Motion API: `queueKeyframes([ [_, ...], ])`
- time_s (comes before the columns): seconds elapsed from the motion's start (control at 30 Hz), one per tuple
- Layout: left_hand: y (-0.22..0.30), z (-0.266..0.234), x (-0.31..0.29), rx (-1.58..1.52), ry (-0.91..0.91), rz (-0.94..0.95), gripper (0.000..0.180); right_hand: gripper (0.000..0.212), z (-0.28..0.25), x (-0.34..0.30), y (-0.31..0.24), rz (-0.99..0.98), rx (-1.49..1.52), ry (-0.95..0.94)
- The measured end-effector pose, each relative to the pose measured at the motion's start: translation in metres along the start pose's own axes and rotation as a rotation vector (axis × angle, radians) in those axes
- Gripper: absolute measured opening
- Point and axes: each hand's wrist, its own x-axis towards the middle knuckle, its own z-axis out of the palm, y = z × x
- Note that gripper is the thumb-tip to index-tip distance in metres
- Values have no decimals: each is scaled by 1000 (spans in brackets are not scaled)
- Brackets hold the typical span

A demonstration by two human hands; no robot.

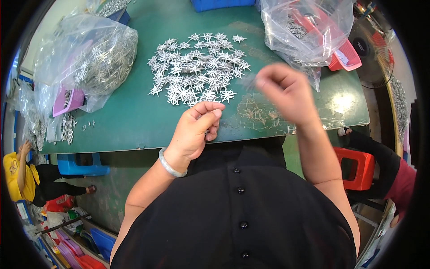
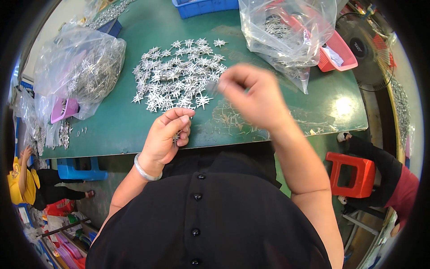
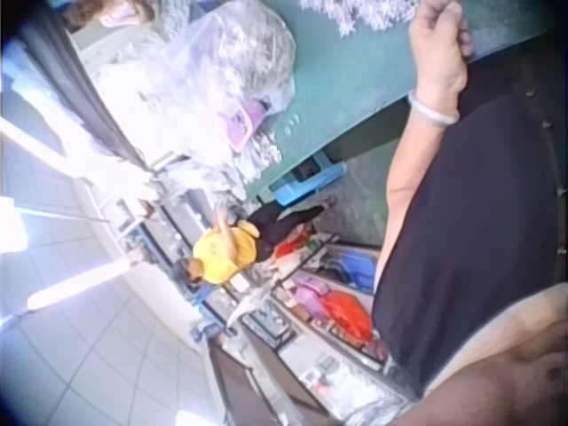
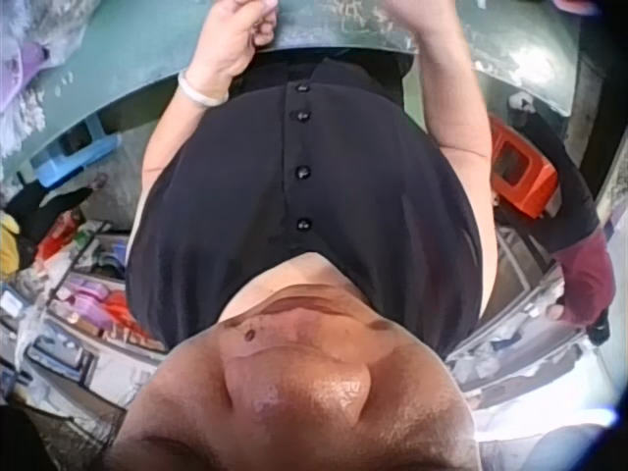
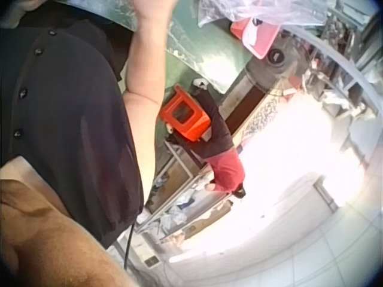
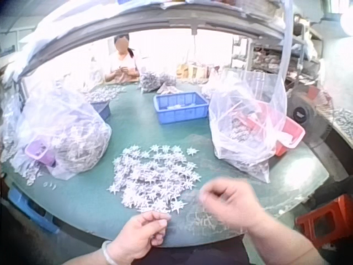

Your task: The person joins small metal components together by hand and later reaches out to adjust an electric fan.

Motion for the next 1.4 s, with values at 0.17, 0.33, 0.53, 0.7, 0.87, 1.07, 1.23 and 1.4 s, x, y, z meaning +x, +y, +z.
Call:
queueKeyframes([
  [0.17,-3,-5,1,-179,-65,13,20,15,-79,52,-21,-435,-731,576],
  [0.33,4,-2,-5,-148,75,-21,23,19,-62,53,-2,-513,-932,374],
  [0.53,3,-9,-6,-106,16,-9,16,18,25,14,41,-188,-706,-226],
  [0.7,4,-9,-9,-64,31,-24,14,21,38,14,45,-177,-731,-246],
  [0.87,2,-9,-8,-54,23,-20,14,17,36,12,43,-139,-619,-250],
  [1.07,1,-2,-6,7,63,3,18,12,31,5,31,364,4,-321],
  [1.23,0,5,-3,-7,61,53,14,8,42,-9,22,476,563,-249],
  [1.4,-1,9,-1,30,67,142,8,8,43,-15,21,497,626,-236],
])
